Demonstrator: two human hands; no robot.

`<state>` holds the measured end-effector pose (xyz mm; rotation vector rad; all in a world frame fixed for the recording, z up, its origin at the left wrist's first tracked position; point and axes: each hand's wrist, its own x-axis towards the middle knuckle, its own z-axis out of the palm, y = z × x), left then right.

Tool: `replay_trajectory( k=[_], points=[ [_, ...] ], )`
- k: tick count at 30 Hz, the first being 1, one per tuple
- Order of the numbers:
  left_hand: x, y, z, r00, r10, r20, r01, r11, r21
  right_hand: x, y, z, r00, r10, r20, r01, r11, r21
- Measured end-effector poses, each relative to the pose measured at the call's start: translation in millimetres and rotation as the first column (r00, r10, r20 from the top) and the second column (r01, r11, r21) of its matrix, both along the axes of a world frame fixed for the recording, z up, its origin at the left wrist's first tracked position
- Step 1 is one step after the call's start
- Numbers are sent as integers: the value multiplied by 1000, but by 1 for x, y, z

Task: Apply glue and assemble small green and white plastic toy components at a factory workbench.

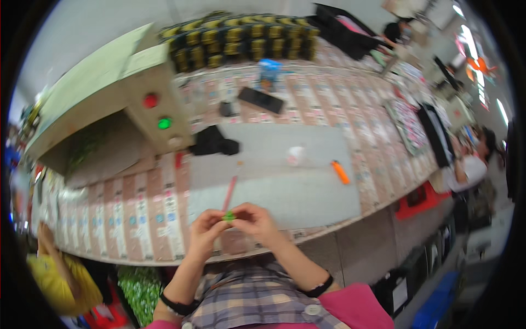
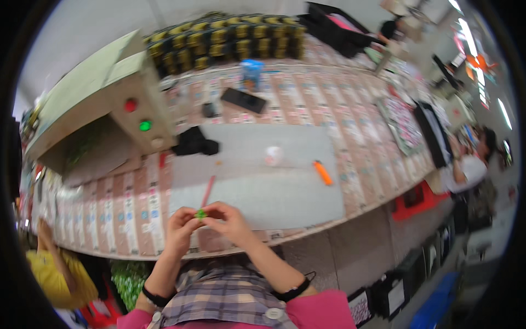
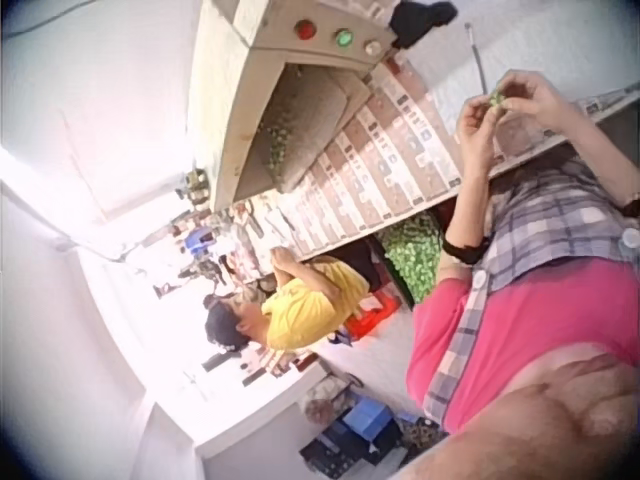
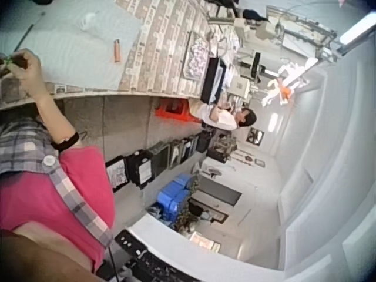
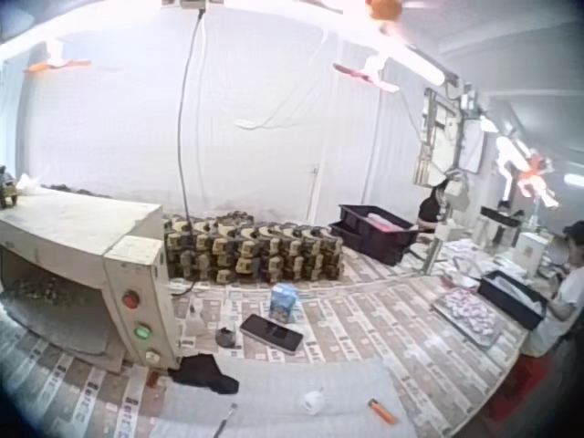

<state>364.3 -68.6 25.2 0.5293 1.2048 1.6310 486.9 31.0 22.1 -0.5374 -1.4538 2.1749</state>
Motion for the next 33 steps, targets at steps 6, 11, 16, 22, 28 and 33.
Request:
replay_trajectory(
  k=[6, 11, 16, 22, 28, 33],
  points=[
    [5, 6, -16, 1000, 15, -23, -15, 1000, 15, 3, 1, -20, 989, -18, -148, 14, 999, -29],
    [15, 19, -27, 988, -61, -139, 60, 998, -11, 17, 8, -24, 977, -194, -92, 209, 956, 206],
    [21, 15, -18, 977, -119, -178, 119, 993, -12, 1, 0, -28, 944, -314, -96, 329, 907, 262],
    [23, 22, -21, 938, -256, -232, 230, 964, -135, 8, 2, -41, 924, -350, -154, 373, 914, 160],
    [5, 16, -12, 960, -143, -240, 109, 983, -151, 13, 6, -18, 962, -254, -103, 268, 949, 165],
    [4, 15, -22, 991, -119, -54, 115, 991, -73, 13, 7, -19, 982, -155, -108, 170, 976, 140]
  ],
)
